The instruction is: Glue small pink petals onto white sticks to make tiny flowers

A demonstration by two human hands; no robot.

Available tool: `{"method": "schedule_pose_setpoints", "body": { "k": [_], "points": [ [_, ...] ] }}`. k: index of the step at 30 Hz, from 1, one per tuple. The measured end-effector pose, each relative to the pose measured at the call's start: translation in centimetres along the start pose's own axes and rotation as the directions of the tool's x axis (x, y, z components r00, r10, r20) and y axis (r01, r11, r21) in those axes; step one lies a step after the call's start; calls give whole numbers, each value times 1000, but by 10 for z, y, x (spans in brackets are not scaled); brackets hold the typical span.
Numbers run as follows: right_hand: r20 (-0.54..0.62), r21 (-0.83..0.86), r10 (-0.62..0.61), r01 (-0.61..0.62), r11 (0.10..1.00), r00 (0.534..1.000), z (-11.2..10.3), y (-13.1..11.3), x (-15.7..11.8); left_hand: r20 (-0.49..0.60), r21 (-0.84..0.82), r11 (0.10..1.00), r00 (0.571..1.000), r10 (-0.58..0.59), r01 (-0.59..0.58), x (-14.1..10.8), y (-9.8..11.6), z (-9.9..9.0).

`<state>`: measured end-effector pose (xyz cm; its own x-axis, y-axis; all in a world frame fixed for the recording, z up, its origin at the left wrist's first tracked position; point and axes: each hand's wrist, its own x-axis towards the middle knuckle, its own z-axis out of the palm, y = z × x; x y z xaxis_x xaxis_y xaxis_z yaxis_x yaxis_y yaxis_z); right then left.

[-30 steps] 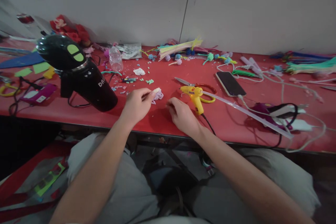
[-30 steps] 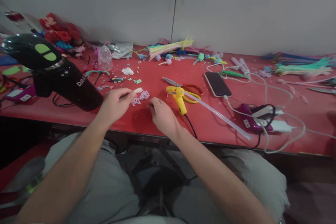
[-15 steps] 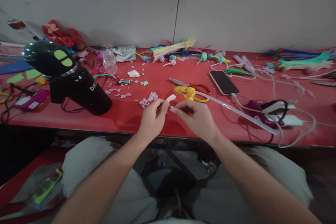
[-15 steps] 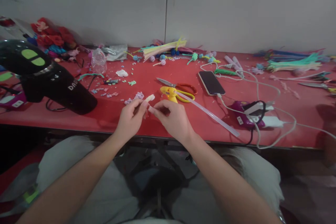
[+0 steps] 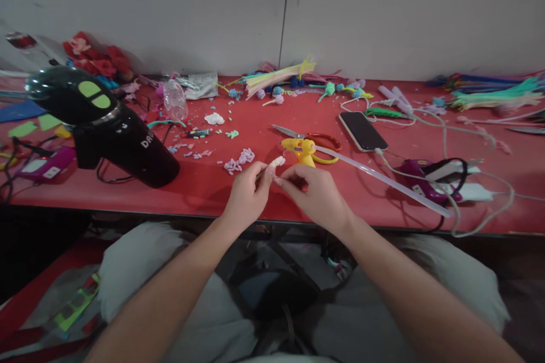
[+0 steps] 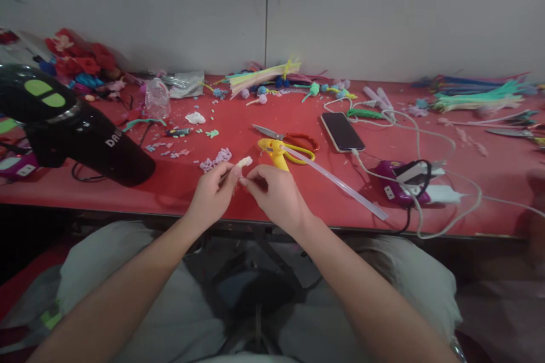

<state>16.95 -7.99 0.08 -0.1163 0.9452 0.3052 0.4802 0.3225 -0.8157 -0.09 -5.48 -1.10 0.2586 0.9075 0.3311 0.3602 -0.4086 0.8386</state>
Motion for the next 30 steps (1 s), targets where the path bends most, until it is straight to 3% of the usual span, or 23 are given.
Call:
{"method": "schedule_pose_setpoints", "body": {
  "k": [5,8,10,15,21,30],
  "points": [
    [93,-109,50,-39,993,994,-4,-2,-2,-67,42,999,997,36,-34,4,-4,-6],
    [266,-115,-47,80,990,963,-4,2,-4,-132,59,998,990,46,-38,7,-5,-11],
    [305,-96,-137,173,980,943,-3,5,-5,-159,65,997,986,46,-36,7,-4,-13],
    [133,23,-161,159,987,978,0,6,-3,-182,45,997,981,72,-64,5,-1,-12],
    [-36,248,17,-7,969,999,5,-6,-2,-152,16,993,981,118,-117,1,4,-4],
    [-69,250,-43,59,967,997,7,-6,-1,-72,-96,994,996,46,-53,-5,4,4]
  ]
}}
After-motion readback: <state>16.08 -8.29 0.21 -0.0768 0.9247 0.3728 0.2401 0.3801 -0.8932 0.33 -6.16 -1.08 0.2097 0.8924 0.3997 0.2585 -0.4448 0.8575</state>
